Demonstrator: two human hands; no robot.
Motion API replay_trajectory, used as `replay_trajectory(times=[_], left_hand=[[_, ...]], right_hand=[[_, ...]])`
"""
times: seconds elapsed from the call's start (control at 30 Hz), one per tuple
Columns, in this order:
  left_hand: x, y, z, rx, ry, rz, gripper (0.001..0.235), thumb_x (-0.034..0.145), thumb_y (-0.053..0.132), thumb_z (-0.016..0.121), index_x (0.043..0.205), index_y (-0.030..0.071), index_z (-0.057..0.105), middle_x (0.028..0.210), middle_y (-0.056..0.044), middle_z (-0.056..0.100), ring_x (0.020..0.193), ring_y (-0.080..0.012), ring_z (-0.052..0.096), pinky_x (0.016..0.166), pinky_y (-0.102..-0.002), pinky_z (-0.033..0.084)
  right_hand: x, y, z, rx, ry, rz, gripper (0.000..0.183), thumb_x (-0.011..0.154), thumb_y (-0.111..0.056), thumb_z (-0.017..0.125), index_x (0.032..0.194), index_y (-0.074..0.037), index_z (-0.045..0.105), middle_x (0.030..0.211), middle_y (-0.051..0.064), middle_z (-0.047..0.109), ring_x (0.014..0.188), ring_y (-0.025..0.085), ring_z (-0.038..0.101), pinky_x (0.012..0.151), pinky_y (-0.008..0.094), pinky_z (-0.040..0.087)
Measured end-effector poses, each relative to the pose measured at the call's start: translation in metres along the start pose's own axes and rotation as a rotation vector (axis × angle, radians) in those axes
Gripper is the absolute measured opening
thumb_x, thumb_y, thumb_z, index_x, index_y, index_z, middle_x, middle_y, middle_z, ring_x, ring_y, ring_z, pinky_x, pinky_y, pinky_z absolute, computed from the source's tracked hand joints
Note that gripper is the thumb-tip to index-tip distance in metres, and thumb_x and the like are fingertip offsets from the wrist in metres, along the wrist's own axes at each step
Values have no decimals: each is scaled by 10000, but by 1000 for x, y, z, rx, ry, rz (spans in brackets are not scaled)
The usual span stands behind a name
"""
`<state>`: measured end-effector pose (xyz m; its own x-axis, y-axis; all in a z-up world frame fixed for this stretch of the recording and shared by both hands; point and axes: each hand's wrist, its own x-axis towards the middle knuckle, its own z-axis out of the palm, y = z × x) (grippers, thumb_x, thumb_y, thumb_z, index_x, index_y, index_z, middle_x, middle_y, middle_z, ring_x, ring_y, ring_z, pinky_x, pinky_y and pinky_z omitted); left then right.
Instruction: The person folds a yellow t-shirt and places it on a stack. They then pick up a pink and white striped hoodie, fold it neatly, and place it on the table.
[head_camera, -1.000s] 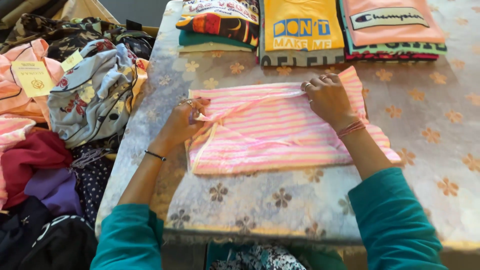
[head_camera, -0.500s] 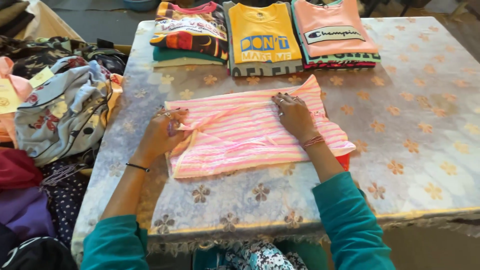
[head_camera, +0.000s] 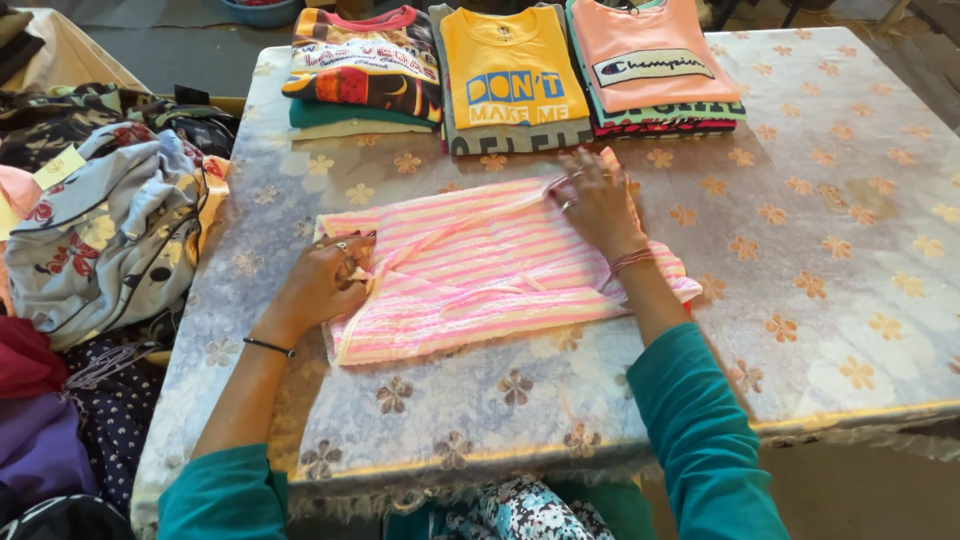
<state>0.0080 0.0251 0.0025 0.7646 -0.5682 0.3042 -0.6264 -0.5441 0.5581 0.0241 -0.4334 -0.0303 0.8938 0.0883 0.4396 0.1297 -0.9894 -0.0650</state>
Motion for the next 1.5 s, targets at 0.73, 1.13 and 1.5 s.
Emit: replay_trajectory(times=[0.73,1.13,1.5], left_hand=[[-4,-13,9,45,129,209,278,777,133,781,997,9,664,1317,-159,708,1121,-319,698,920,-386,554],[-4,-19,8,-400,6,-162,204,807,24,726,954,19,584,1419,-38,676,611,-2,388,535,-218,380],[-6,-31,14,-251,-40,-171,352,813,42,752,1157,13,687,1065,-75,734,629,-58,435,546,-269,393]], right_hand=[[-16,131,40,1221,233,550,542,1124,-461,402,1430,-96,659,1345,71,681,1165,144,576,1074,389,464],[17,65,-19,89,158,-37,543,749,56,646,1263,-89,742,1245,256,634,1052,467,588,835,513,490],[-20,101,-2,122,82,104,361,863,11,617,1143,-136,792,1210,119,727,1094,369,652,939,463,513]])
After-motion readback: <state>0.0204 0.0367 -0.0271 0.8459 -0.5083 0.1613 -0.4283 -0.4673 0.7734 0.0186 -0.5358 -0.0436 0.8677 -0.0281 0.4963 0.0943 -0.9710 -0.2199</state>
